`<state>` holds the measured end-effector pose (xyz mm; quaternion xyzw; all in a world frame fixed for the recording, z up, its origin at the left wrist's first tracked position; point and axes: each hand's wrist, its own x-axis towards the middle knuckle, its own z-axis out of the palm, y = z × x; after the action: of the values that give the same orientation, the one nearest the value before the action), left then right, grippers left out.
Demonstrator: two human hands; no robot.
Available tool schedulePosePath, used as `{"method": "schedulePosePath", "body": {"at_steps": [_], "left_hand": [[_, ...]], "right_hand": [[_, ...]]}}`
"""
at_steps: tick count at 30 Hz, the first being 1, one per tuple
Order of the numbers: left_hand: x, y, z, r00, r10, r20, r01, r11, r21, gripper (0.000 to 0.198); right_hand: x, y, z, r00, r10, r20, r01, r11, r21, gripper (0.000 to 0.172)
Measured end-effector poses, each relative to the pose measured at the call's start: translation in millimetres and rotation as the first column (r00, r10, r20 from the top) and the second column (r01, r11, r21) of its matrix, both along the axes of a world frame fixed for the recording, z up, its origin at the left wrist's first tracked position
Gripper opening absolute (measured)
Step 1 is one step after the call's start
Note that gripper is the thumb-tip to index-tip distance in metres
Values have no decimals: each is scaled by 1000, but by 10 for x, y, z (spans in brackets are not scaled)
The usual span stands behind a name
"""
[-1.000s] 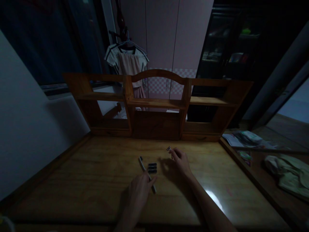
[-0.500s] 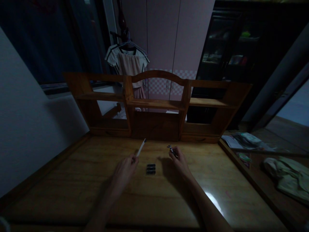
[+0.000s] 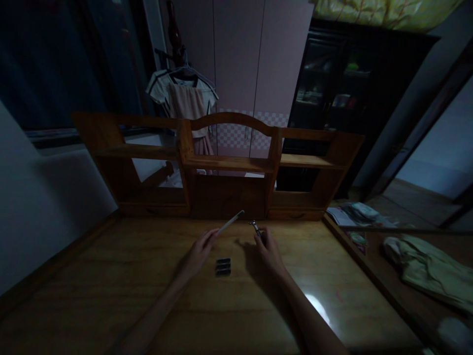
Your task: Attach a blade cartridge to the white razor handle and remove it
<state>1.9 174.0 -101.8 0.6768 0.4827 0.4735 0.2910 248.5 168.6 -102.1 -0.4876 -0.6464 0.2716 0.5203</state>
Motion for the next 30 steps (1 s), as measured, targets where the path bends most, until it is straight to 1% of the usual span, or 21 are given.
{"method": "schedulePosePath", "body": {"at_steps": [3, 5, 9, 12, 17, 19, 21, 23, 25, 28, 30], "left_hand": [[17, -38, 0, 1000, 8, -18, -8, 1000, -3, 37], [23, -48, 7, 999, 26, -47, -26, 1000, -4, 37], [10, -42, 1, 994, 32, -100, -35, 999, -31, 38], [3, -27, -10, 995, -17, -96, 15, 999, -31, 39], [22, 7, -24, 993, -108, -46, 108, 994, -10, 38], [33, 15, -52, 990, -128, -59, 127, 992, -14, 38], [44, 11, -93, 985, -135, -109, 132, 991, -36, 38], [53, -5, -131, 978, -134, -161, 128, 990, -52, 38], [54, -23, -143, 977, -102, -186, 95, 994, -48, 37], [38, -40, -100, 987, -10, -157, 9, 1000, -10, 36], [30, -47, -53, 994, 7, -109, -5, 1000, 24, 36]], "right_hand": [[-16, -20, 13, 999, 1, 44, -3, 999, 42, 26], [-25, -37, 39, 998, -1, 67, -2, 999, 47, 27], [-27, -55, 81, 993, -47, 106, 43, 998, 41, 31], [-21, -55, 95, 992, -68, 109, 63, 997, 43, 32], [-31, -72, 118, 994, -29, 102, 26, 999, 29, 30], [-46, -88, 137, 996, -15, 93, 13, 1000, 24, 29], [-62, -106, 163, 999, 7, 50, -8, 1000, 26, 29], [-74, -122, 191, 999, 40, -30, -40, 999, 15, 31], [-77, -130, 212, 988, 77, -136, -83, 996, -39, 33], [-76, -127, 226, 947, 137, -291, -183, 974, -136, 36], [-81, -124, 227, 925, 160, -346, -229, 959, -168, 36]]}}
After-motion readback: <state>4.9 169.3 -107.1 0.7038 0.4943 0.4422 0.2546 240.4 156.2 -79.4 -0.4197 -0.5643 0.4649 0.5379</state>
